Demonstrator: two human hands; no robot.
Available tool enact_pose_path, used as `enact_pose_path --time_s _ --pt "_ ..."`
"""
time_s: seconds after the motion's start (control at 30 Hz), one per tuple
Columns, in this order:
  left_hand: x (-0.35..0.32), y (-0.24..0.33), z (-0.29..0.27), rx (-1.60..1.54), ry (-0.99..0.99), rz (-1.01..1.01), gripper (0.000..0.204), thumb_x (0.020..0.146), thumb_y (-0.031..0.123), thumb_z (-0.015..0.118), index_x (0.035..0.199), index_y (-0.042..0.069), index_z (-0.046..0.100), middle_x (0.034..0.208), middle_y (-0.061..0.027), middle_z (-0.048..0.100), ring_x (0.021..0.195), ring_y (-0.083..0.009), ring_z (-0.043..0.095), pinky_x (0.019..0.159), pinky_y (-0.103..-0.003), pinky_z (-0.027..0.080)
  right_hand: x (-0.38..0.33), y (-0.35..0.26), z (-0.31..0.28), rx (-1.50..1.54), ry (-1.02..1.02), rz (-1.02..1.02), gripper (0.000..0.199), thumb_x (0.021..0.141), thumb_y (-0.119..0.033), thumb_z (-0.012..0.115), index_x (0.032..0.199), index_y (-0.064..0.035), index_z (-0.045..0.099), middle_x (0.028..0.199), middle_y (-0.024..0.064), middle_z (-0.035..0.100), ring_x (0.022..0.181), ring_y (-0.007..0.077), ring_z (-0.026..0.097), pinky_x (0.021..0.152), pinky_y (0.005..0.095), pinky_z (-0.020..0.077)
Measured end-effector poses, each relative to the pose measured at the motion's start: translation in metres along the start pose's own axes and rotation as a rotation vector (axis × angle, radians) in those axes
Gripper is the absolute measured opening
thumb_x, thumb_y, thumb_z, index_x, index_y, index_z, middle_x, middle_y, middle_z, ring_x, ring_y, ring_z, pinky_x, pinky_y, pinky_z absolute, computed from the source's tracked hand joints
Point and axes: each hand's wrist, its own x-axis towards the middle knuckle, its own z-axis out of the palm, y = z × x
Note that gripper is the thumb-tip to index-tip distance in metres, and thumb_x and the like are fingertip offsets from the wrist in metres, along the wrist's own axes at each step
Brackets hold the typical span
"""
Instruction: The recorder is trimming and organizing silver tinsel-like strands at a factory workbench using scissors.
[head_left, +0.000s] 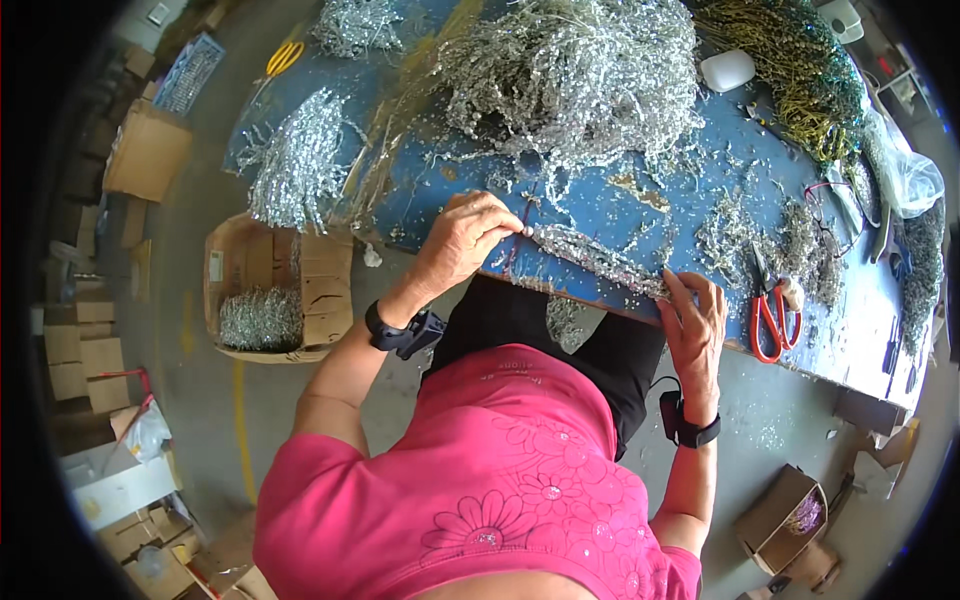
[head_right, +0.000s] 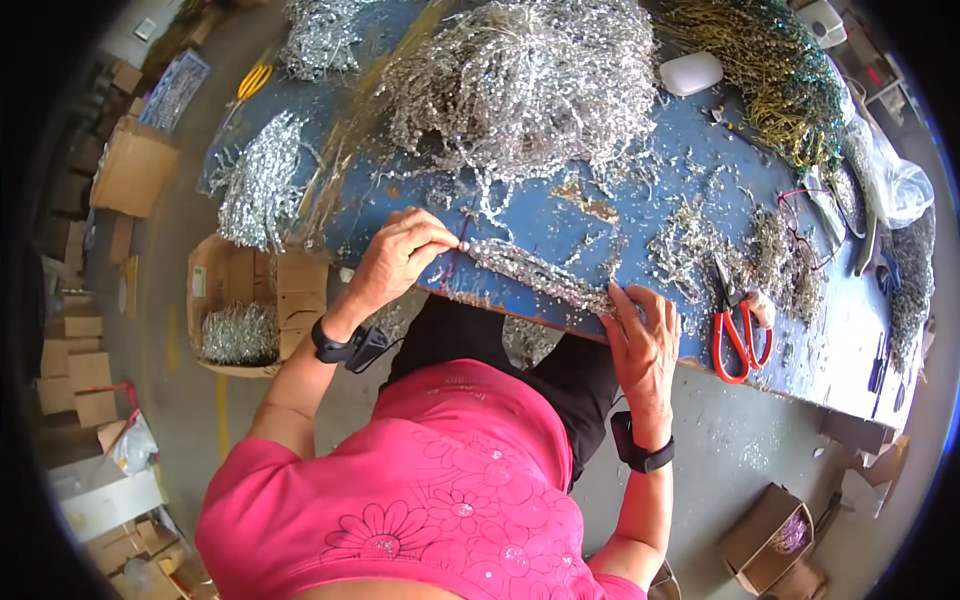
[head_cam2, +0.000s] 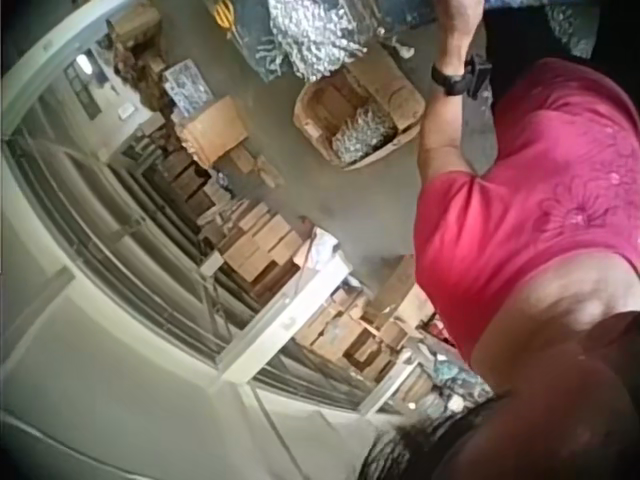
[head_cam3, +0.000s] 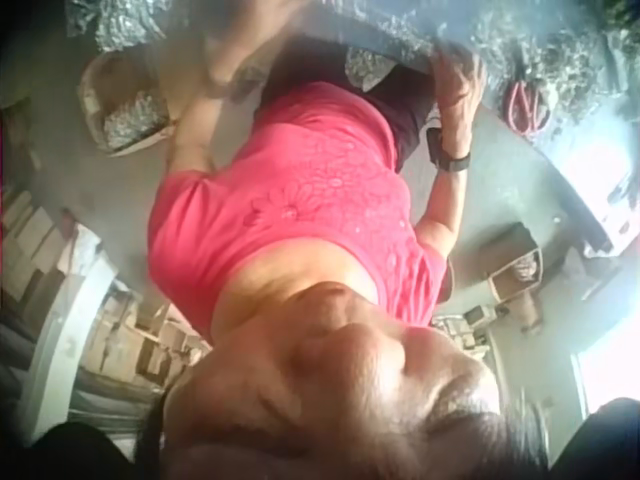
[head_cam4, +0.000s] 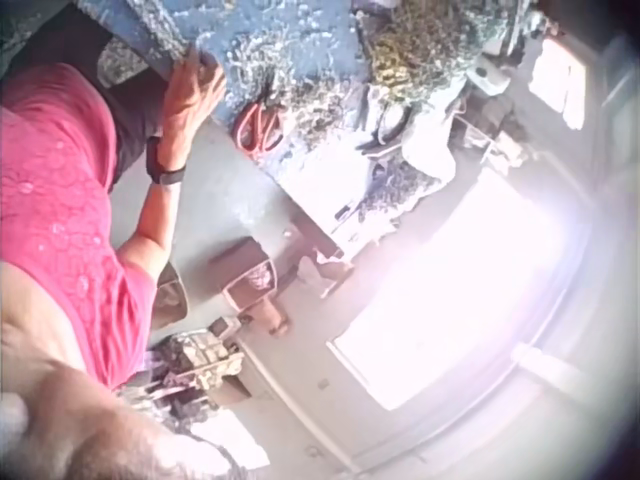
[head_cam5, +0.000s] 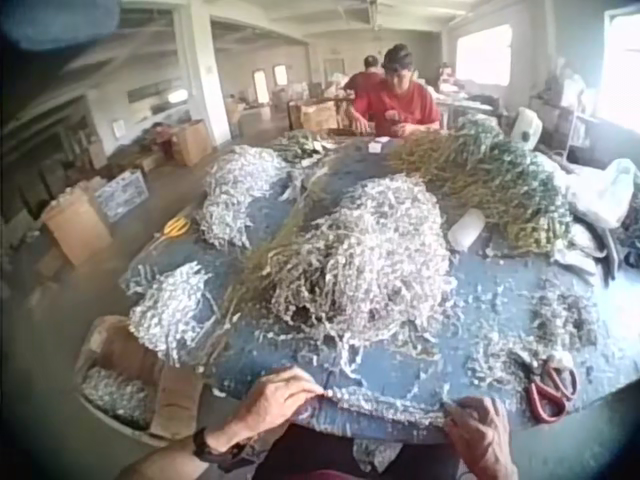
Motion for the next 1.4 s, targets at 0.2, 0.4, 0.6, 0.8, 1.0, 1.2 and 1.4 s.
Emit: enact_pose_path --time_s 0.2,0.4,0.6,0.8,1.0,1.2,1.4 --pt "0.000 0.002 -0.003 0.129 -0.040 0.059 0.019 0.076 -0.003 0.063 0.091 0.008 0.066 0.083 -0.0026 0.059 0.081 -0.0208 0.057 0.077 -0.032 0.042 -0.003 0.002 -0.001 0.035 0.035 -0.023 0.036 0.078 -0.009 0.068 0.113 -0.0080 0.063 0.108 0.0098 0.058 0.097 0.0275 0.055 0.085 0.0385 0.0423" --pt "-0.006 -0.001 -0.001 0.225 0.021 0.119 0.021 0.078 -0.002 0.058 0.091 0.013 0.064 0.082 -0.0006 0.053 0.082 -0.0192 0.053 0.077 -0.033 0.039 -0.004 0.003 0.000 -0.007 0.070 -0.011 0.029 0.079 -0.008 0.067 0.108 -0.0084 0.066 0.105 0.0085 0.059 0.096 0.0264 0.055 0.083 0.0380 0.0425" --pt "0.000 -0.001 0.001 0.120 0.081 0.074 0.026 0.071 -0.008 0.064 0.090 0.008 0.068 0.078 -0.0046 0.058 0.076 -0.0223 0.056 0.071 -0.032 0.043 -0.007 0.008 -0.006 0.062 0.058 0.063 0.036 0.075 -0.012 0.071 0.111 -0.0126 0.066 0.110 0.0071 0.059 0.101 0.0284 0.054 0.088 0.0398 0.0419" --pt "-0.001 0.006 -0.005 0.127 0.042 0.036 0.025 0.075 -0.008 0.063 0.094 0.006 0.067 0.080 -0.0058 0.059 0.078 -0.0228 0.057 0.074 -0.033 0.043 -0.049 0.087 -0.056 -0.109 0.481 0.448 0.030 0.082 -0.010 0.067 0.112 -0.0079 0.064 0.114 0.0095 0.060 0.106 0.0273 0.055 0.092 0.0383 0.0423" --pt "0.006 0.010 -0.004 0.174 0.061 0.035 0.026 0.078 -0.007 0.061 0.102 0.003 0.063 0.095 -0.0095 0.062 0.088 -0.0259 0.058 0.081 -0.035 0.046 -0.071 0.114 -0.077 -0.391 0.224 0.393 0.035 0.081 -0.015 0.067 0.114 -0.0073 0.061 0.108 0.0103 0.061 0.102 0.0300 0.055 0.090 0.0395 0.0419" --pt "0.045 0.065 0.030 0.078 -0.018 0.313 0.023 0.073 0.000 0.070 0.096 0.005 0.067 0.094 -0.0064 0.064 0.089 -0.0243 0.059 0.081 -0.035 0.045 -0.042 0.110 -0.082 -0.205 0.155 0.398 0.036 0.077 -0.013 0.071 0.110 -0.0046 0.061 0.105 0.0117 0.062 0.097 0.0293 0.058 0.082 0.0374 0.0465" --pt "0.055 0.089 0.102 0.140 -0.125 0.362 0.036 0.076 0.024 0.071 0.106 0.006 0.062 0.102 -0.0052 0.058 0.094 -0.0246 0.054 0.083 -0.038 0.041 -0.047 0.121 -0.077 -0.067 0.201 0.369 0.035 0.068 -0.015 0.076 0.100 -0.0084 0.063 0.089 0.0100 0.060 0.082 0.0293 0.058 0.073 0.0383 0.0462"
